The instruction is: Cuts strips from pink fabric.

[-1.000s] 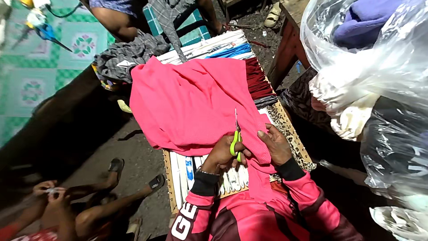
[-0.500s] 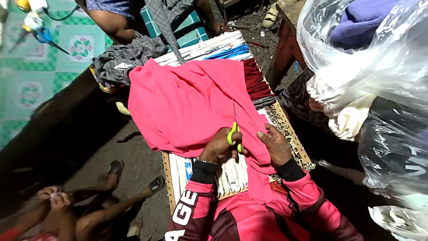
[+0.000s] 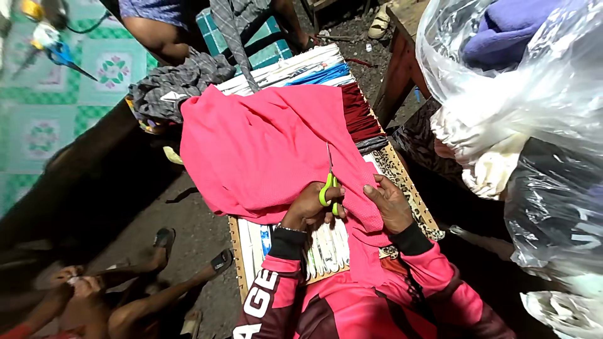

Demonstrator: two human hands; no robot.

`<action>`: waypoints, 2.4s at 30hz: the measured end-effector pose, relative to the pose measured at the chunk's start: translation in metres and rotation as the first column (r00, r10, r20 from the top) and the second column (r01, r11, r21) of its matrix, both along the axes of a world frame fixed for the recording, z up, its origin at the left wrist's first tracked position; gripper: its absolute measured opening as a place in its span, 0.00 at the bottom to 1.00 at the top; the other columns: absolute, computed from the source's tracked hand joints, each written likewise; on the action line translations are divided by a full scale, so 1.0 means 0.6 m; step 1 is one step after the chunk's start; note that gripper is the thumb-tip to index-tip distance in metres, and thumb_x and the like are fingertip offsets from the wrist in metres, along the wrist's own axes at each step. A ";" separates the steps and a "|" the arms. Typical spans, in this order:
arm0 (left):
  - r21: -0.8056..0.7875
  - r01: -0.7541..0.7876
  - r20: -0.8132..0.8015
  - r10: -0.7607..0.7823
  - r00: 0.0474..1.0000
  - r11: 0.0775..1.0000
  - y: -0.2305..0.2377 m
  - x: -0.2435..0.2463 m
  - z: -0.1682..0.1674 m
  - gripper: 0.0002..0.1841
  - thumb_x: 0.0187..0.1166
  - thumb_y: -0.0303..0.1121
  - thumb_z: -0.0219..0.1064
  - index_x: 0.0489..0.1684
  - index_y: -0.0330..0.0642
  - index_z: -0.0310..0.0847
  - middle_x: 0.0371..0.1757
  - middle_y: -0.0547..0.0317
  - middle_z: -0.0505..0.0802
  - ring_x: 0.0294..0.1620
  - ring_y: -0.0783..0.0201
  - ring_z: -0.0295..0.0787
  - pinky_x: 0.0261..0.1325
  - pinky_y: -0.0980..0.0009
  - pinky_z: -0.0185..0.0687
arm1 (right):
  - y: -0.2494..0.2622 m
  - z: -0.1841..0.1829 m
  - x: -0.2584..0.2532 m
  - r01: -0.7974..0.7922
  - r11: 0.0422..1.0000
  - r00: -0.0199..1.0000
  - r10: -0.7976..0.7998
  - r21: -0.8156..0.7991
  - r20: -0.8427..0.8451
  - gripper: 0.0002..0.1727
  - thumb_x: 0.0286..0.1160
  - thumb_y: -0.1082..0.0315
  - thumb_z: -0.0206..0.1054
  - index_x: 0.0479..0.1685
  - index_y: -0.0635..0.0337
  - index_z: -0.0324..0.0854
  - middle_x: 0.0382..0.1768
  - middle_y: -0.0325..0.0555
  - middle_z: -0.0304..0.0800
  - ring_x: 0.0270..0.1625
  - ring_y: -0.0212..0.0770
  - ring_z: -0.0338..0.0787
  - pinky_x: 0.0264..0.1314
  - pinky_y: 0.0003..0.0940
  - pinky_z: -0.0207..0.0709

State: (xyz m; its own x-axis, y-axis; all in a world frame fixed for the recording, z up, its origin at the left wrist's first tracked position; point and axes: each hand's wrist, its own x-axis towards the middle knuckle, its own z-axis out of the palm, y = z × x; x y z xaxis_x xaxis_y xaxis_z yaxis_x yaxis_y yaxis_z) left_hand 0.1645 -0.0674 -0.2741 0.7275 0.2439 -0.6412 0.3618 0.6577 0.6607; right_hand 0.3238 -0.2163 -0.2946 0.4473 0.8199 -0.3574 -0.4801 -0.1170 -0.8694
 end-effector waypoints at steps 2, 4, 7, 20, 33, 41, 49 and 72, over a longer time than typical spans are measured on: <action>0.014 -0.002 -0.017 0.002 1.000 1.000 0.008 0.007 -0.002 0.13 0.88 0.38 0.60 0.40 0.36 0.82 0.23 0.51 0.93 0.16 0.66 0.89 0.16 0.75 0.81 | 0.000 0.001 0.000 0.002 1.000 1.000 -0.002 0.001 -0.014 0.18 0.78 0.68 0.71 0.65 0.58 0.80 0.35 0.50 0.95 0.37 0.38 0.95 0.46 0.36 0.90; 0.025 -0.015 -0.006 0.015 1.000 1.000 0.015 0.013 -0.005 0.13 0.87 0.38 0.61 0.38 0.37 0.81 0.21 0.53 0.90 0.14 0.67 0.85 0.15 0.74 0.80 | 0.000 0.001 0.000 0.004 1.000 1.000 -0.005 -0.003 -0.020 0.17 0.78 0.68 0.71 0.64 0.59 0.80 0.35 0.50 0.95 0.37 0.38 0.95 0.46 0.35 0.90; 0.042 -0.019 0.014 0.018 1.000 0.999 0.023 0.017 -0.006 0.11 0.86 0.37 0.62 0.38 0.38 0.79 0.22 0.53 0.90 0.13 0.67 0.84 0.15 0.74 0.80 | 0.000 0.002 0.000 0.012 1.000 1.000 -0.012 -0.003 -0.027 0.17 0.78 0.69 0.71 0.64 0.59 0.80 0.35 0.50 0.95 0.37 0.38 0.95 0.46 0.36 0.90; 0.042 0.335 0.017 -0.336 0.942 0.941 -0.018 -0.071 0.047 0.24 0.86 0.45 0.64 0.68 0.35 0.80 0.44 0.46 0.97 0.26 0.60 0.94 0.20 0.68 0.89 | 0.008 -0.009 0.023 0.044 0.999 0.988 -0.046 0.010 0.146 0.09 0.70 0.68 0.71 0.46 0.57 0.88 0.37 0.43 0.92 0.38 0.36 0.90 0.43 0.35 0.87; 0.848 0.523 -0.527 0.256 0.810 0.091 0.061 -0.106 0.031 0.30 0.61 0.31 0.82 0.67 0.45 0.80 0.52 0.44 0.92 0.57 0.39 0.88 0.61 0.33 0.78 | 0.119 -0.011 0.063 -0.099 0.982 0.930 0.033 -0.163 -0.365 0.21 0.87 0.46 0.59 0.62 0.51 0.83 0.46 0.39 0.95 0.47 0.33 0.94 0.48 0.36 0.91; 0.970 0.234 -0.234 0.481 0.845 0.062 0.161 -0.137 0.185 0.24 0.71 0.34 0.73 0.68 0.43 0.79 0.45 0.42 0.92 0.42 0.41 0.91 0.44 0.33 0.84 | 0.261 0.128 0.121 -0.096 0.994 0.995 0.094 0.057 0.035 0.25 0.89 0.54 0.59 0.80 0.53 0.72 0.57 0.46 0.92 0.57 0.39 0.92 0.59 0.41 0.88; 0.950 0.263 -0.307 0.354 0.883 0.166 0.049 -0.260 0.190 0.22 0.68 0.28 0.76 0.62 0.46 0.81 0.38 0.50 0.92 0.33 0.50 0.90 0.36 0.42 0.87 | 0.053 0.100 0.001 -0.189 0.963 0.874 0.254 -0.191 0.414 0.27 0.82 0.57 0.68 0.78 0.55 0.76 0.60 0.50 0.92 0.56 0.42 0.93 0.61 0.48 0.88; -0.025 0.147 -0.098 -0.149 0.984 0.989 -0.121 -0.164 0.053 0.18 0.86 0.43 0.63 0.60 0.37 0.83 0.43 0.48 0.97 0.23 0.65 0.93 0.14 0.75 0.79 | -0.044 0.038 -0.059 -0.076 0.994 0.979 0.059 -0.083 -0.195 0.18 0.79 0.73 0.65 0.66 0.68 0.73 0.43 0.54 0.92 0.43 0.42 0.94 0.50 0.41 0.90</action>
State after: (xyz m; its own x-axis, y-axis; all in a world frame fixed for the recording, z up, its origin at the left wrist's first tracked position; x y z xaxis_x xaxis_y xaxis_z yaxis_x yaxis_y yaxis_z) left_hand 0.0661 -0.1402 -0.2424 0.6872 0.1263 -0.7154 0.5194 0.6031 0.6054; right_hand 0.2882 -0.2430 -0.2718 0.3080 0.8067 -0.5043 -0.6253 -0.2278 -0.7464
